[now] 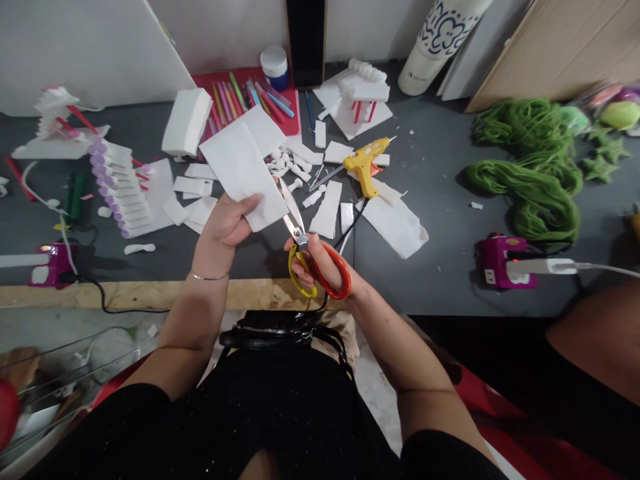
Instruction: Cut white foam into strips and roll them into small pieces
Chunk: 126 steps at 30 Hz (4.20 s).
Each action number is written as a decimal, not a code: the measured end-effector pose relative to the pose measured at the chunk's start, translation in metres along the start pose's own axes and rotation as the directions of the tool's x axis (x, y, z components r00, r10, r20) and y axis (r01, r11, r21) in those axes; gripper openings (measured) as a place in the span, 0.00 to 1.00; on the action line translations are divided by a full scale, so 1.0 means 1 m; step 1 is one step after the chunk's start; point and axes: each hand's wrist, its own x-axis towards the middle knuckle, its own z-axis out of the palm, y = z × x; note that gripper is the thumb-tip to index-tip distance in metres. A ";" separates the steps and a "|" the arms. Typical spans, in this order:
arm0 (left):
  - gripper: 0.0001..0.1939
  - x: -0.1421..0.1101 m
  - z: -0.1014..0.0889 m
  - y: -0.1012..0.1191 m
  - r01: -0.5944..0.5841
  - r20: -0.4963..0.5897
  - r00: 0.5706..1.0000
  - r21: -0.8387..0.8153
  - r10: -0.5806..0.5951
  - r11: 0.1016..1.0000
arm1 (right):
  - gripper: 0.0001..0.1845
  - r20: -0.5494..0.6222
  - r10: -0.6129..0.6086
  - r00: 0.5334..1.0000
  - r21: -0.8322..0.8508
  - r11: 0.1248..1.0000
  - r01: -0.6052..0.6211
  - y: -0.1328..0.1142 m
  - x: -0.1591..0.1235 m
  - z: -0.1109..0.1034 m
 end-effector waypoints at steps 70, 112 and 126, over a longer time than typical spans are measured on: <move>0.41 -0.002 0.014 -0.005 0.008 0.020 1.000 -0.018 -0.008 1.000 | 0.39 0.013 -0.044 0.999 0.047 0.998 0.043 -0.001 0.004 0.013; 0.25 -0.003 0.017 -0.006 0.068 -0.027 0.997 -0.118 -0.072 0.991 | 0.45 -0.095 -0.111 0.989 0.000 0.994 0.111 0.014 0.008 0.010; 0.25 -0.003 0.017 -0.004 0.065 -0.023 0.997 -0.089 -0.067 0.994 | 0.40 0.014 -0.137 0.990 -0.005 0.991 0.137 0.008 0.007 0.016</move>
